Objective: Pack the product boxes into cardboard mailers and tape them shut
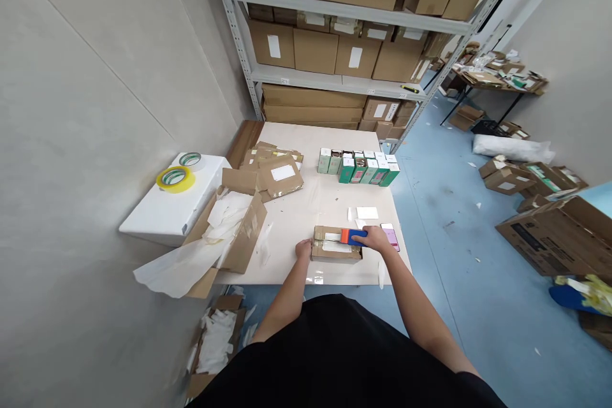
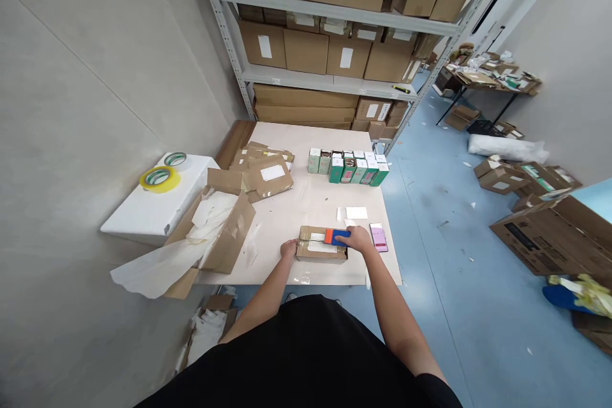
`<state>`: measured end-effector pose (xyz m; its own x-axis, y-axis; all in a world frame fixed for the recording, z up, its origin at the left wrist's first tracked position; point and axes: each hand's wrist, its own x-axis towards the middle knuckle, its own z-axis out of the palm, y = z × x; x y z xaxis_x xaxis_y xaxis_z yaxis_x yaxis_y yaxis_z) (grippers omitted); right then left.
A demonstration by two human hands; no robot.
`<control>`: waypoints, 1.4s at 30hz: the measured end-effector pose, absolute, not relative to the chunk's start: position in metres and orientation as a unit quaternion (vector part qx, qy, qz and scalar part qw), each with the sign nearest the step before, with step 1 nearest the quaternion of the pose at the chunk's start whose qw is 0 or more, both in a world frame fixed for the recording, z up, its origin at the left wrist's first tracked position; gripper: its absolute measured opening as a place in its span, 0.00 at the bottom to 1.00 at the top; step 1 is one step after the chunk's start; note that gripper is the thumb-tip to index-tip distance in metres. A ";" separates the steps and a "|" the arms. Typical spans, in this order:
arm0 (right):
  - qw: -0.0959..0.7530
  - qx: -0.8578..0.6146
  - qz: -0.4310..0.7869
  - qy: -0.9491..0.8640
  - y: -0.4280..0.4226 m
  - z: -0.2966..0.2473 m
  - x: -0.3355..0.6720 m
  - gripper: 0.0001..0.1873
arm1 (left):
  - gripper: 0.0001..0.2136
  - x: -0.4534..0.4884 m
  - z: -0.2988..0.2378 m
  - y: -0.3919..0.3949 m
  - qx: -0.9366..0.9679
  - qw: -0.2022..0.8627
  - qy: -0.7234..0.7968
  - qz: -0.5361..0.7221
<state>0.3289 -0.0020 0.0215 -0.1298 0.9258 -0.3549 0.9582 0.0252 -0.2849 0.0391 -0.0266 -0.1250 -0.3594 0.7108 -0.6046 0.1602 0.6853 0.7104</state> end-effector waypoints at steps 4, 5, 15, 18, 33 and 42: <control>0.046 0.656 -0.218 0.721 -0.001 0.028 0.327 0.27 | 0.39 0.028 -0.116 -0.028 0.314 0.435 0.806 0.248; 0.048 0.654 -0.218 0.723 0.000 0.030 0.326 0.27 | 0.43 0.024 -0.111 -0.027 0.357 0.413 0.802 0.243; 0.080 0.644 -0.223 0.727 0.003 0.032 0.328 0.25 | 0.75 0.054 -0.077 0.014 0.763 0.350 0.536 -0.083; 0.093 0.648 -0.239 0.717 0.003 0.026 0.328 0.25 | 0.72 0.056 -0.085 0.015 0.768 0.333 0.541 -0.080; 0.073 0.666 -0.272 0.691 -0.007 0.005 0.386 0.25 | 0.64 0.038 -0.102 0.004 0.733 0.396 0.550 -0.050; 0.070 0.685 -0.255 0.679 0.000 0.001 0.419 0.23 | 0.61 0.038 -0.097 0.002 0.741 0.376 0.553 -0.061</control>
<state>0.4193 -0.0001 0.0009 -0.0517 0.8946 -0.4440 0.9660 -0.0680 -0.2495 0.0383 0.0020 -0.0969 0.3814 0.7735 -0.5062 0.8655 -0.1065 0.4894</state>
